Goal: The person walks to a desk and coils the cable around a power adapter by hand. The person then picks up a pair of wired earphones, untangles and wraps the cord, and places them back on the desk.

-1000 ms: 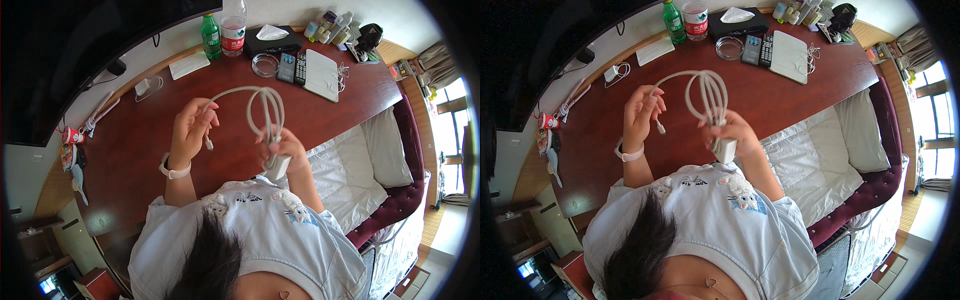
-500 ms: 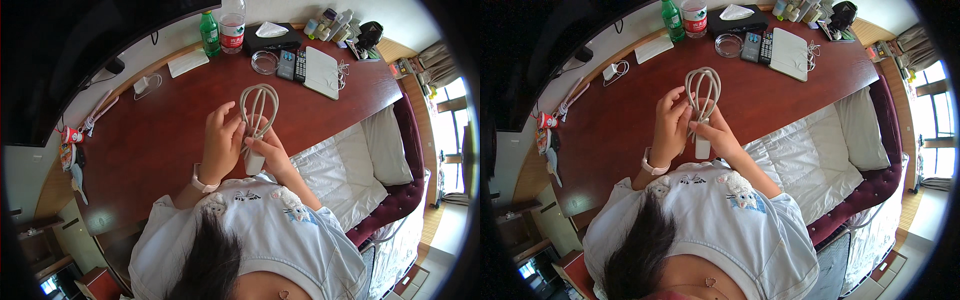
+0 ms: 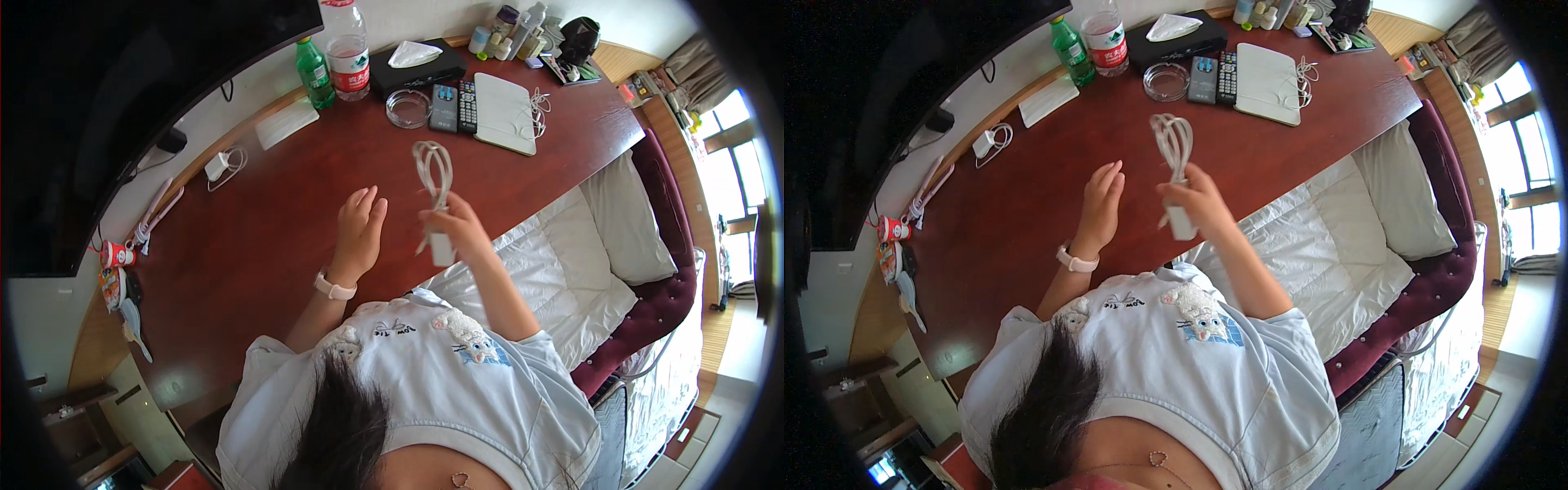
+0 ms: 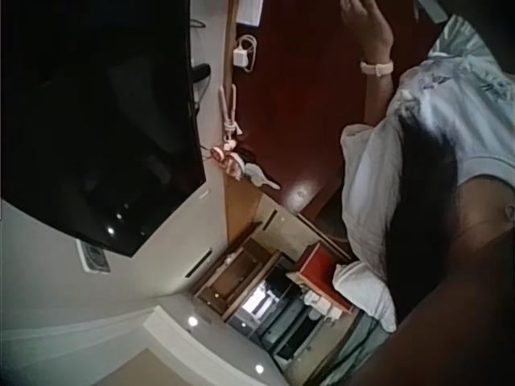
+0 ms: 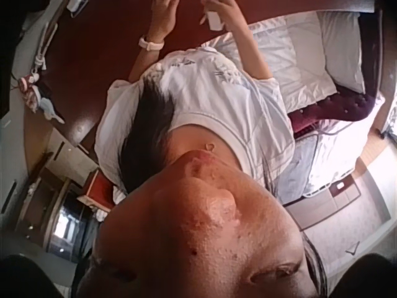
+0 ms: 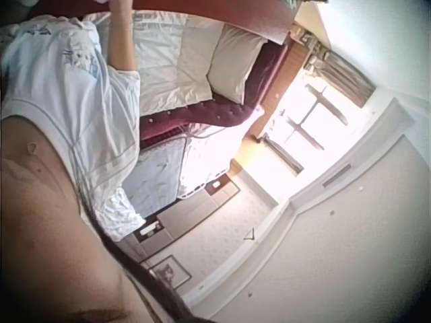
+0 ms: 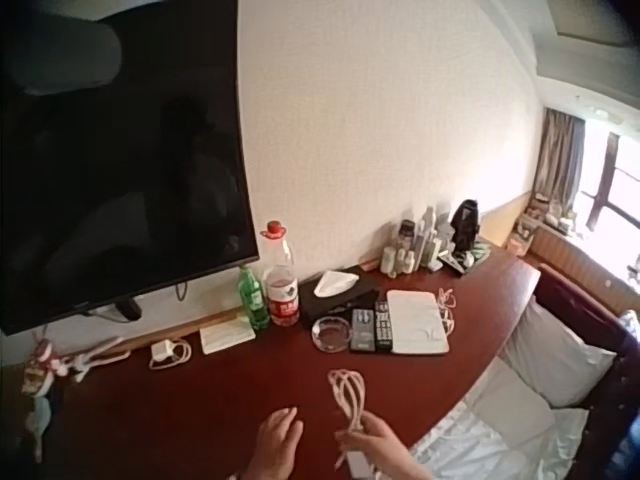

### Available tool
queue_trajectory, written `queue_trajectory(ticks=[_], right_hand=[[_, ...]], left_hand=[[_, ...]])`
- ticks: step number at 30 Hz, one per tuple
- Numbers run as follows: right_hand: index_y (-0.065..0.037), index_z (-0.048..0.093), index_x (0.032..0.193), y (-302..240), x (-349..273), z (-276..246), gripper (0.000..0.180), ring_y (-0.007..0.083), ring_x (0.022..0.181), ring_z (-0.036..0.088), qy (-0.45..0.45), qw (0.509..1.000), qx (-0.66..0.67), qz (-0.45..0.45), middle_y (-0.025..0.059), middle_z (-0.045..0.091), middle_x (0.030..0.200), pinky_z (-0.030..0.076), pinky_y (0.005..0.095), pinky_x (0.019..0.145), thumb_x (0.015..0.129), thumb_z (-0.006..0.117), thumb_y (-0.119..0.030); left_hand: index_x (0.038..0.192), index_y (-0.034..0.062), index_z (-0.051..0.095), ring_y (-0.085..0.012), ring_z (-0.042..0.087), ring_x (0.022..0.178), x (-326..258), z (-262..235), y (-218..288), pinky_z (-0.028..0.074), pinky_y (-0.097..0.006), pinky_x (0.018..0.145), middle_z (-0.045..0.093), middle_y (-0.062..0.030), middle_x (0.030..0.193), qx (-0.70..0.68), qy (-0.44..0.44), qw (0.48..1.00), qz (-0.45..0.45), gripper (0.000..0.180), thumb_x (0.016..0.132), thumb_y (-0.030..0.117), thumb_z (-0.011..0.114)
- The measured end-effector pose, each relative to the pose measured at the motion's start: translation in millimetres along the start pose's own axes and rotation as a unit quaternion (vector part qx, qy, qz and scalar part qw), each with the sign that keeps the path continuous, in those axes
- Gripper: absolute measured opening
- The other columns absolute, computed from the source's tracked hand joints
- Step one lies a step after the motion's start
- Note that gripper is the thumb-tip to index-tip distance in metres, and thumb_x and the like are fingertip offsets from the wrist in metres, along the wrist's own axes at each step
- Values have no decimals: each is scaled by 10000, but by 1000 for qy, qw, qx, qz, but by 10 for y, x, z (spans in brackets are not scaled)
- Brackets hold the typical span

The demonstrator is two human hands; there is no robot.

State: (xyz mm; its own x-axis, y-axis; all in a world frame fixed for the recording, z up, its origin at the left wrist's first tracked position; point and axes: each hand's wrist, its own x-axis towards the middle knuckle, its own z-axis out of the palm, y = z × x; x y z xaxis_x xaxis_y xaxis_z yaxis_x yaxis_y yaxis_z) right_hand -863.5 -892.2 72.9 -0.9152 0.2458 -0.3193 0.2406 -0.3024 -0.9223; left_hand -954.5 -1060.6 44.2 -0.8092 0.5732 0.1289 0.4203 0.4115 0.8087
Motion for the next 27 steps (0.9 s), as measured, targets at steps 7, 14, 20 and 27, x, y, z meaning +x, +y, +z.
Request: queue_trajectory(ticks=[7,14,20,27], right_hand=[[-36,463,1045,-409,675,-1892,465,321,787,629,252,804,-538,-12,167,633,854,487,428,694,719,667,-298],[-29,447,1127,-1146,1199,-3719,507,330,899,623,390,640,-659,71,182,625,961,495,439,755,743,620,-311],[-21,448,1183,-1292,2257,-4544,451,319,1003,590,378,611,-682,132,163,564,1134,491,413,821,808,545,-253],[-38,342,1333,-1180,3320,-4890,526,314,1074,550,418,600,-667,141,142,526,1209,467,415,861,856,467,-219]], left_hand=[[1341,29,336,-474,217,1277,650,764,-594,185,-602,1007,242,-292,1377,291,27,955,-41,711,856,540,431],[1337,-5,284,-421,311,1234,1478,1366,-562,273,-520,999,263,-279,1371,263,157,950,-68,717,798,356,586],[1391,53,228,-398,215,1309,1489,1463,-674,175,-549,1045,214,-244,1417,331,137,927,-108,668,850,342,492],[1374,47,269,-401,182,1325,1638,1464,-645,134,-556,1054,219,-218,1425,376,78,915,-128,618,883,395,407]])
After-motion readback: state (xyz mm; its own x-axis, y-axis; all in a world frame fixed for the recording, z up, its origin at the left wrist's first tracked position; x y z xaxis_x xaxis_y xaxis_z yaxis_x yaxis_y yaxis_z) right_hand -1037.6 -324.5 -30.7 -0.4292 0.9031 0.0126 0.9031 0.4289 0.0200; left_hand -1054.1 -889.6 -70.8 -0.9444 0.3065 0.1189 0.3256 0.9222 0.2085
